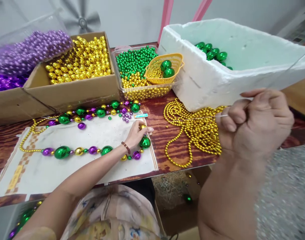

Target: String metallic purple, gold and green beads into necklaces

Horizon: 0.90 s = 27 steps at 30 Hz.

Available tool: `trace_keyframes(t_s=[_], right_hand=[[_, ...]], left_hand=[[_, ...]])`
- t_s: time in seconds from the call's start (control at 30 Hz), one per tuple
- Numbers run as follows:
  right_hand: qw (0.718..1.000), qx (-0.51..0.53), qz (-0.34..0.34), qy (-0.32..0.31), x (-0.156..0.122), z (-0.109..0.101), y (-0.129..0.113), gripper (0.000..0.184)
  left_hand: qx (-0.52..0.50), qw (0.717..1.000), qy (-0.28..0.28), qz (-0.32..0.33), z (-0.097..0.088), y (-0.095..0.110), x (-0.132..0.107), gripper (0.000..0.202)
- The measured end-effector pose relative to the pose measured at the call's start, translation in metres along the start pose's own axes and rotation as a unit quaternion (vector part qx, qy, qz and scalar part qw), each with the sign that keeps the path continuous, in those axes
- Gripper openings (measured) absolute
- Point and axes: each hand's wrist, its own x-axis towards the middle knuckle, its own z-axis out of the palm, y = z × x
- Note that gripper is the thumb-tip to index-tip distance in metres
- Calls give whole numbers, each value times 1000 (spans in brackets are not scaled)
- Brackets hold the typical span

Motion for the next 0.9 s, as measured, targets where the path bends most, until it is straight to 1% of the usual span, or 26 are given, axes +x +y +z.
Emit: trace_keyframes(t_s=[0.03, 0.1, 0.13, 0.2, 0.27, 0.37, 0.43, 0.5, 0.63, 0.73, 0.8, 0.87, 0.9], right_hand=[[1000, 0, 11, -2, -2, 5, 3, 9], [999, -3, 40, -13, -5, 11, 7, 2], [999, -5, 50, -20, -7, 13, 9, 6], [998, -15, 52, -29, -10, 15, 11, 10], [998, -27, 44, -32, -13, 16, 13, 9], [999, -36, 27, -27, -17, 21, 15, 8], [1000, -17, -1, -6, -19, 27, 16, 6], [1000, 3, -18, 5, -22, 34, 16, 5], [1000, -14, 12, -23, -30, 46, 17, 7], [999, -28, 5, -17, -37, 52, 18, 7], [998, -48, 17, -25, -43, 57, 20, 8], [996, -69, 41, -49, -50, 61, 22, 15], [994, -75, 52, -64, -54, 63, 23, 19]], left_hand=[[69, 998, 3, 8, -9, -1, 1, 13], [184, 983, -10, 23, -28, -1, 1, 12], [223, 974, -23, 28, -37, -1, 1, 15], [261, 964, -43, 26, -51, -2, 0, 22], [267, 962, -54, 15, -58, -4, 0, 21], [258, 964, -58, -24, -62, -8, 0, 12], [252, 965, -53, -51, -64, -12, 1, 11], [254, 964, -52, -63, -65, -15, 1, 13], [277, 956, -66, -67, -70, -18, -1, 17], [302, 947, -78, -71, -73, -15, -4, 18], [313, 943, -87, -74, -77, -12, -6, 22], [317, 941, -90, -70, -87, -11, -9, 27], [318, 942, -82, -66, -95, -11, -12, 30]])
